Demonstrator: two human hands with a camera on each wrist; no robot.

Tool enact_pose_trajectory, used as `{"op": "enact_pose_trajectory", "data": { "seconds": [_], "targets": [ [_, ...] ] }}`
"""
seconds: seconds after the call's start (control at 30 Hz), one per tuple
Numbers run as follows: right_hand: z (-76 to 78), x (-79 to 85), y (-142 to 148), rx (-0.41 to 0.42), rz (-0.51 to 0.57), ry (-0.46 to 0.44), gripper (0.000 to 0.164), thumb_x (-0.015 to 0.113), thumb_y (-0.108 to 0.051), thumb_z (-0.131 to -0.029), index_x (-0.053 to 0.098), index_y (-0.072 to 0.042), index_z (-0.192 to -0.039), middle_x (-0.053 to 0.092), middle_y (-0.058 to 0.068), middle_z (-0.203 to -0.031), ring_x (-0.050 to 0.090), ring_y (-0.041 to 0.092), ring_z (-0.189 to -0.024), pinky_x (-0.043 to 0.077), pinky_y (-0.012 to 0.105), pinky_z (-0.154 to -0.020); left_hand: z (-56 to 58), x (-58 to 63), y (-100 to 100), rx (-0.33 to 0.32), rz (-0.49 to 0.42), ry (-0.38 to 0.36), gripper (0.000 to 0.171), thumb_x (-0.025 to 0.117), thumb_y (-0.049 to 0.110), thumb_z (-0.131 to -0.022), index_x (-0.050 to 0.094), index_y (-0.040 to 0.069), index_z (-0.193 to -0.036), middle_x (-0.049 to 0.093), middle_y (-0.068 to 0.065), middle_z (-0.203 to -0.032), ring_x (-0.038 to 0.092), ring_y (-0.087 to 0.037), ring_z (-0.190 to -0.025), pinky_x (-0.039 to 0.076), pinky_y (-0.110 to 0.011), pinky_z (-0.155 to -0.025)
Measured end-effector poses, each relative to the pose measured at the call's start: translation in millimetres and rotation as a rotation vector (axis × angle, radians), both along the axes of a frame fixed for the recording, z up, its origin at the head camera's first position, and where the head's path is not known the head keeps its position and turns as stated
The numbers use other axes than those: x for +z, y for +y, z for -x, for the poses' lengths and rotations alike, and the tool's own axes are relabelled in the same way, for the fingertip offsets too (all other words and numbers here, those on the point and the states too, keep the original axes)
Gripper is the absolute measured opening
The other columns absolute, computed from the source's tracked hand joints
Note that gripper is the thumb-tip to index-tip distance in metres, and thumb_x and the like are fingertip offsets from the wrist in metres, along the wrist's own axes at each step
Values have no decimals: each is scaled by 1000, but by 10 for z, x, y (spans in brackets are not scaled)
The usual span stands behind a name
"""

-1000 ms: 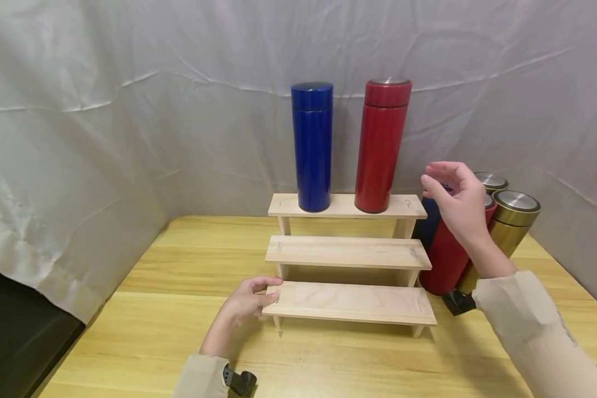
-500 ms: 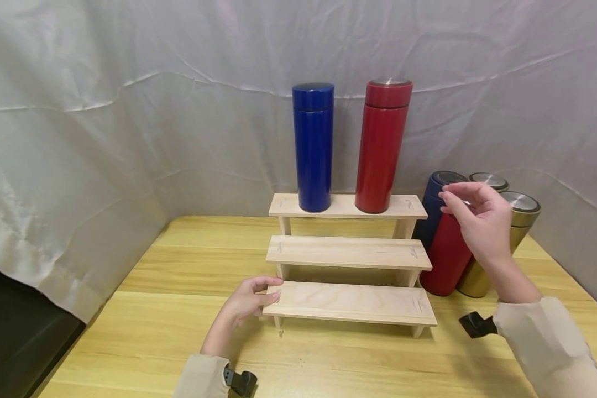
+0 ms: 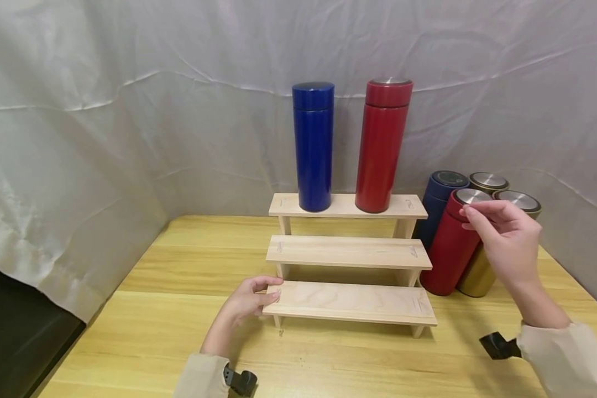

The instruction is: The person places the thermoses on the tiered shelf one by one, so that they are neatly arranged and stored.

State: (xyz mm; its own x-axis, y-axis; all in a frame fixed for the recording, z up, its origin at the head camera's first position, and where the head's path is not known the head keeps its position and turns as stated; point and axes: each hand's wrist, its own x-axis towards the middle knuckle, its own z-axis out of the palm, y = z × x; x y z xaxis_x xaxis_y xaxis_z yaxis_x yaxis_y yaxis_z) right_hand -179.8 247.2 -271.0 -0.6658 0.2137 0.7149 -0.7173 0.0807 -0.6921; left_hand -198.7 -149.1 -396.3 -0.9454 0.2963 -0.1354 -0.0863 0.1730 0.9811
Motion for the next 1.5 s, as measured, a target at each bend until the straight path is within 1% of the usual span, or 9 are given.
{"op": "enact_pose_trajectory", "data": {
  "seconds": [0.17,0.47,0.67,0.77,0.87,1.03,1.1,1.27,1.5],
  "targets": [
    [-63,-78,107,45,49,49,14,54,21,-75,56,20,-89,66,9,-82,62,13,-65,50,17,-63,-1,-7,-1,-3,-7,-1,33,62,8,-83,55,-4,-114,52,-18,-114,55,-15,-75,48,-26,-58],
    [-195,-164,238,-20,59,95,13,54,23,-73,52,25,-86,66,8,-79,62,12,-63,49,14,-63,4,-1,-4,-8,-8,-16,34,62,9,-83,55,-3,-114,52,-18,-114,53,-14,-72,41,-19,-51],
    [-217,-261,380,-26,132,62,13,53,25,-73,57,19,-84,66,9,-78,63,12,-62,49,15,-60,11,5,-6,-4,-16,-6,34,63,9,-83,55,-3,-114,51,-19,-116,55,-16,-76,50,-29,-62],
    [-228,-312,442,-41,163,30,14,54,25,-73,58,17,-83,66,9,-78,63,13,-62,50,16,-59,10,6,-8,-1,-14,-3,34,63,9,-83,55,-3,-113,51,-19,-118,55,-16,-75,49,-28,-60],
    [-239,-349,501,-131,147,-8,14,56,23,-73,59,14,-83,65,7,-77,62,11,-61,49,14,-57,10,1,-13,-3,-8,-2,33,63,9,-83,56,-3,-113,50,-18,-118,54,-14,-73,44,-22,-53],
    [-233,-421,634,-489,-48,-139,21,63,14,-73,63,1,-90,62,-6,-83,57,-1,-63,45,6,-59,8,-13,-21,-16,-10,-9,33,63,9,-83,55,-3,-113,51,-18,-116,45,-10,-61,33,-16,-44],
    [-210,-456,693,-582,-93,-188,29,65,11,-72,62,-4,-96,60,-9,-89,57,-3,-71,43,5,-62,7,-17,-21,-19,-12,-10,33,62,9,-83,55,-3,-113,51,-18,-116,41,-9,-58,31,-16,-43],
    [-117,-523,815,-554,-61,-310,48,66,10,-72,53,-8,-114,56,-7,-102,53,5,-93,42,5,-69,8,-16,-16,-14,-10,-4,33,63,10,-83,56,-3,-113,50,-18,-118,45,-10,-62,33,-16,-44],
    [30,-640,963,-399,-100,-444,66,65,4,-77,34,-13,-133,45,-8,-115,43,4,-108,38,2,-72,16,-20,-13,-5,-18,-10,32,62,7,-83,55,-4,-113,52,-17,-113,53,-14,-73,44,-21,-52]
  ]
}}
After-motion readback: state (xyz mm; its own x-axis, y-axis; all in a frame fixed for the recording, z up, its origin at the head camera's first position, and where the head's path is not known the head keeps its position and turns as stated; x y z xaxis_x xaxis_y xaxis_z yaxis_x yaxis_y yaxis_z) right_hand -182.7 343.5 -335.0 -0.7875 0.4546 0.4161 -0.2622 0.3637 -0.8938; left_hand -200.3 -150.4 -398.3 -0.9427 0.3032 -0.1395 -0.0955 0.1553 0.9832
